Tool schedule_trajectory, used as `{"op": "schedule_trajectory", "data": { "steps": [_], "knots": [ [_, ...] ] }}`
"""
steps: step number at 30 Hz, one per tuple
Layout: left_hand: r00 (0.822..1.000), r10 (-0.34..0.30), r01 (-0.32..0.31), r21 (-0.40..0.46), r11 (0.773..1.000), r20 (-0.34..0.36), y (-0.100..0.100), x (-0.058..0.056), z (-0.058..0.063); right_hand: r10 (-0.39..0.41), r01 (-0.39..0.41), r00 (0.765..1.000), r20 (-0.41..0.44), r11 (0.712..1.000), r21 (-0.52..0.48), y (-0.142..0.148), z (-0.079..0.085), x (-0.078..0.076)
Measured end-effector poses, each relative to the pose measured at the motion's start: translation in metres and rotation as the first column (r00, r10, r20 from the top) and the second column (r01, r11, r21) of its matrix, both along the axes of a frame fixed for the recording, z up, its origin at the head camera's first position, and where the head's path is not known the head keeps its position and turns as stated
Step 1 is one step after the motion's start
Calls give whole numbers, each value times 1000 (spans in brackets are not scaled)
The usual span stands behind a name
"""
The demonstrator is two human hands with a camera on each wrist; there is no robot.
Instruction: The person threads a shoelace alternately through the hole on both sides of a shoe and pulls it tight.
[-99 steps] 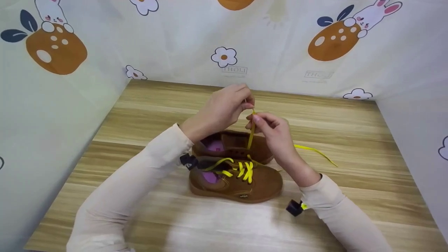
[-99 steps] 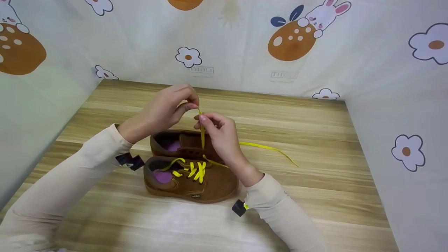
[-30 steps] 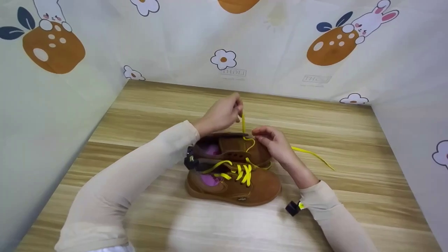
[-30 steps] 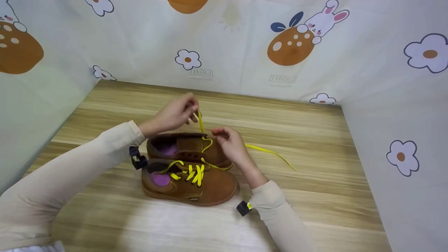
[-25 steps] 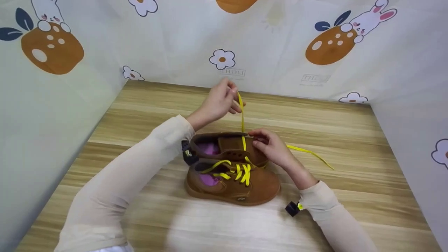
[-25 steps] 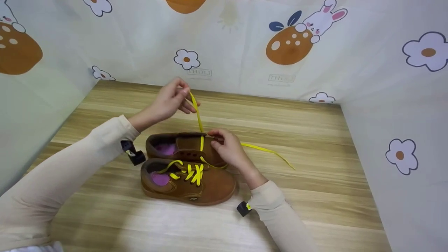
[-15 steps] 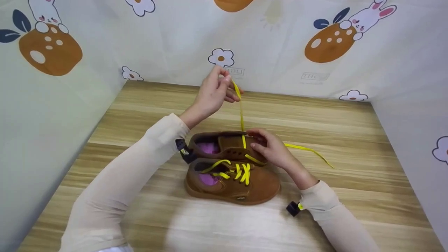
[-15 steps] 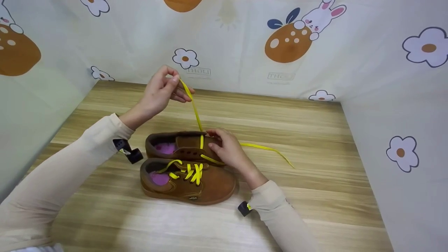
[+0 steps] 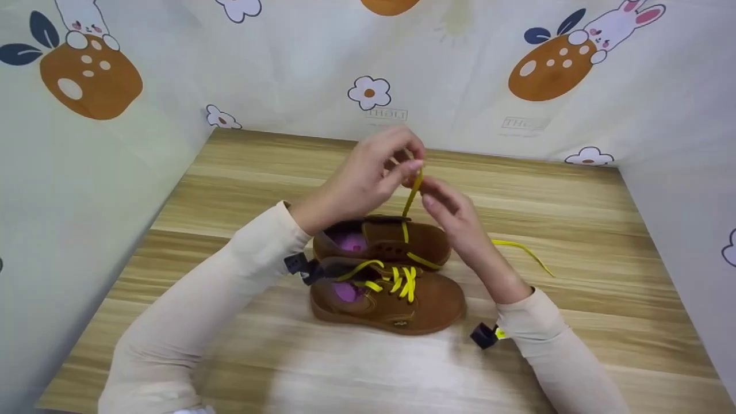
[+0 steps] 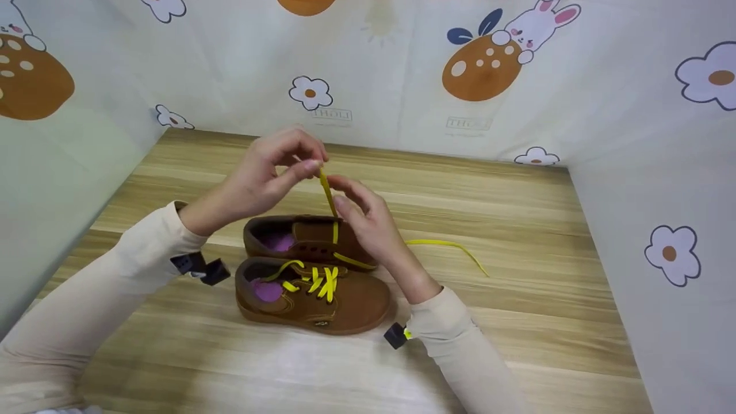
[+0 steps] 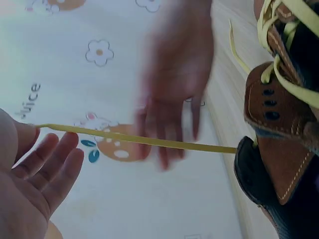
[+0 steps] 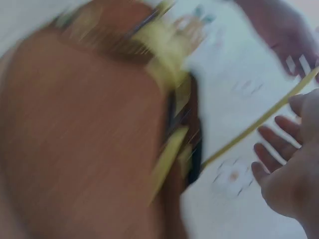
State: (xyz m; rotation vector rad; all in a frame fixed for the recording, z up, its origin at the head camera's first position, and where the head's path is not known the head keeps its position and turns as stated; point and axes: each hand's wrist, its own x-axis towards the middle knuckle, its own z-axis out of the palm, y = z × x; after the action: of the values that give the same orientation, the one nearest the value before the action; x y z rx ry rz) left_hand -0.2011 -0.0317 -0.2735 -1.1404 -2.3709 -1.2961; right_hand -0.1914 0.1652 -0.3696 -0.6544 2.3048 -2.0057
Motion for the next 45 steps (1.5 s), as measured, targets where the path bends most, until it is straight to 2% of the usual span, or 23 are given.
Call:
{"op": "schedule_trajectory", "data": {
  "steps": [2, 5, 8, 10, 12, 15, 17, 18, 19, 21, 26, 29, 31, 33, 36, 40, 42, 45],
  "knots": [
    [994, -13, 10, -30, 999, -104, 1, 4, 1, 5, -9, 999, -49, 997, -79, -6, 16, 5],
    [984, -5, -4, -52, 999, -177, 0, 8, 0, 10, -27, 995, -103, 986, -166, -12, 27, 10],
    [991, 56, -68, -94, 993, -121, -4, 13, -6, -14, -9, 995, -103, 976, -218, -14, 27, 10],
    [995, 87, -94, -186, 978, -44, -7, 16, -16, -53, 32, 995, -82, 969, -244, -14, 28, 8],
    [994, 104, -92, -341, 936, 16, -10, 18, -28, -90, 68, 994, -70, 962, -263, -13, 30, 5],
    [995, 73, -24, -563, 826, 64, -11, 18, -50, -121, 95, 990, -77, 953, -286, -11, 34, 1],
    [996, 41, 19, -641, 767, 79, -10, 17, -62, -122, 90, 988, -90, 950, -299, -11, 35, 0],
    [996, 25, 39, -659, 751, 87, -9, 16, -68, -120, 85, 988, -97, 948, -307, -11, 36, 0],
    [995, 16, 53, -668, 742, 98, -9, 15, -72, -117, 79, 988, -104, 946, -313, -12, 37, 0],
    [994, 8, 69, -669, 740, 111, -7, 13, -79, -109, 65, 987, -119, 944, -324, -13, 37, 0],
    [990, 35, 69, -680, 730, 138, -5, 11, -86, -92, 43, 986, -138, 944, -328, -14, 38, -2],
    [990, 43, 61, -680, 731, 136, -5, 10, -89, -41, 11, 989, -139, 977, -212, -10, 33, -2],
    [990, 42, 57, -668, 742, 131, -5, 9, -90, 20, -28, 990, -142, 998, -51, -7, 28, -1],
    [993, 37, 48, -653, 756, 116, -7, 8, -91, 89, -68, 984, -156, 988, 136, -4, 21, 1],
    [995, 29, 42, -635, 771, 100, -10, 9, -91, 164, -78, 962, -217, 931, 356, 1, 11, 3],
    [996, 27, 34, -628, 777, 87, -12, 11, -92, 223, -3, 909, -353, 849, 528, 8, 0, 3],
    [995, 31, 34, -630, 776, 92, -12, 11, -93, 266, 36, 877, -401, 795, 605, 11, -3, 5],
    [993, 39, 40, -625, 780, 113, -10, 10, -94, 346, 66, 835, -427, 708, 703, 13, -7, 8]
  ]
}}
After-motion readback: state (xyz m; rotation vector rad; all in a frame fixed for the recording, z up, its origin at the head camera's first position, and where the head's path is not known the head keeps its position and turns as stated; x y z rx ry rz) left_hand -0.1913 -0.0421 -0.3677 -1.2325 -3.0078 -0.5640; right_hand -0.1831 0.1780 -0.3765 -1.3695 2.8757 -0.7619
